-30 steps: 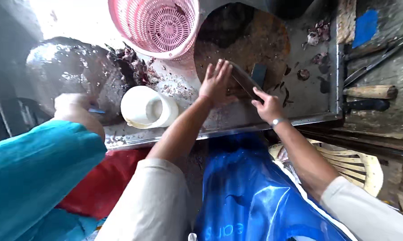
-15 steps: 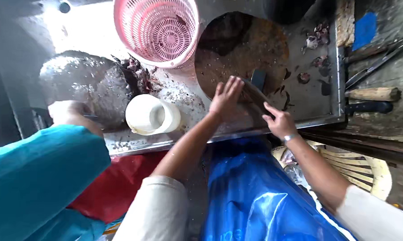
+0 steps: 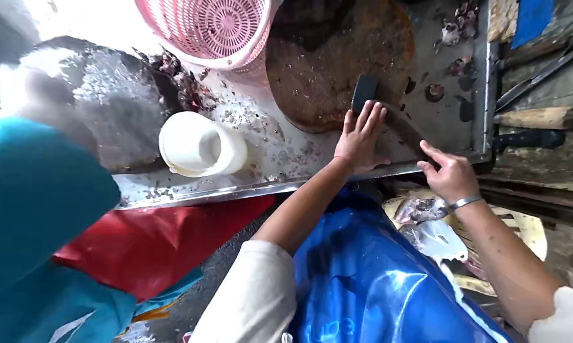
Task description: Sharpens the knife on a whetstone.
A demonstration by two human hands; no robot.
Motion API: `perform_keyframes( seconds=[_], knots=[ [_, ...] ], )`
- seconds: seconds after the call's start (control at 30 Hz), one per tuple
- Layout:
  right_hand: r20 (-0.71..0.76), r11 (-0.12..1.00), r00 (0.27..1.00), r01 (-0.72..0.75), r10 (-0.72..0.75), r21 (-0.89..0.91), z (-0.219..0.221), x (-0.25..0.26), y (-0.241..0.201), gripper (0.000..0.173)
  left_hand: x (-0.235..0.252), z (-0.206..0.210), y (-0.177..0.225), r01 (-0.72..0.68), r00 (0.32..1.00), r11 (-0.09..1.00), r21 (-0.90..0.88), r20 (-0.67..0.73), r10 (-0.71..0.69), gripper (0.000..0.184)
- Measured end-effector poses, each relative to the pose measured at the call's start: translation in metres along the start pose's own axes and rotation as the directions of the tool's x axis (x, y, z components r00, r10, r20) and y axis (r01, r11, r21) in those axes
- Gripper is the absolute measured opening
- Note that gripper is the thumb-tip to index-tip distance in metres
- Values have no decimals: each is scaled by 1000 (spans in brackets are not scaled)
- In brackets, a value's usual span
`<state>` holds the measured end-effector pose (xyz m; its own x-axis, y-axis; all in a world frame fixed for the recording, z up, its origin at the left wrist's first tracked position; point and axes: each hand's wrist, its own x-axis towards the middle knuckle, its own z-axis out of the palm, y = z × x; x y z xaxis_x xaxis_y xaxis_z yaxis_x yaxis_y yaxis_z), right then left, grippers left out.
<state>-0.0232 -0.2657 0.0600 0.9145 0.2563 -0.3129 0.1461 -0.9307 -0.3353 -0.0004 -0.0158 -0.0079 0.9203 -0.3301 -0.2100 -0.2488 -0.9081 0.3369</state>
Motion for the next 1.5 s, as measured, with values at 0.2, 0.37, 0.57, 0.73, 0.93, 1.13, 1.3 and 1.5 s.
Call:
perform_keyframes(
  seconds=[0.2, 0.37, 0.57, 0.73, 0.93, 1.13, 1.3, 1.5],
  knots=[
    [9, 961, 996, 83, -88, 266, 50, 72, -93, 48, -26, -49, -118, 33, 999, 998, 58, -23, -31, 112],
    [68, 953, 991, 91, -115, 290, 49, 124, -117, 49, -9, -65, -148, 151, 988, 976, 157, 20, -156, 123],
    [96, 951, 987, 99, -132, 293, 47, 114, -101, 50, -17, -58, -127, 187, 982, 971, 151, 11, -191, 125],
    [7, 967, 995, 98, -103, 234, 30, 38, -17, 48, -16, -19, -37, 84, 994, 995, 59, -71, -80, 125],
    [45, 955, 988, 130, -147, 266, 38, 86, -75, 47, -24, -39, -100, 132, 989, 988, 79, -74, -126, 115],
    [37, 941, 983, 161, -179, 297, 43, 93, -62, 48, -20, -46, -92, 177, 983, 983, 55, -55, -174, 124],
    [-11, 974, 993, 121, -121, 193, 27, 35, -9, 46, -11, -5, -28, 83, 993, 997, 0, -79, -83, 118],
    [60, 941, 985, 138, -164, 309, 47, 120, -104, 49, -15, -61, -137, 159, 987, 986, 45, -31, -158, 116]
  ],
)
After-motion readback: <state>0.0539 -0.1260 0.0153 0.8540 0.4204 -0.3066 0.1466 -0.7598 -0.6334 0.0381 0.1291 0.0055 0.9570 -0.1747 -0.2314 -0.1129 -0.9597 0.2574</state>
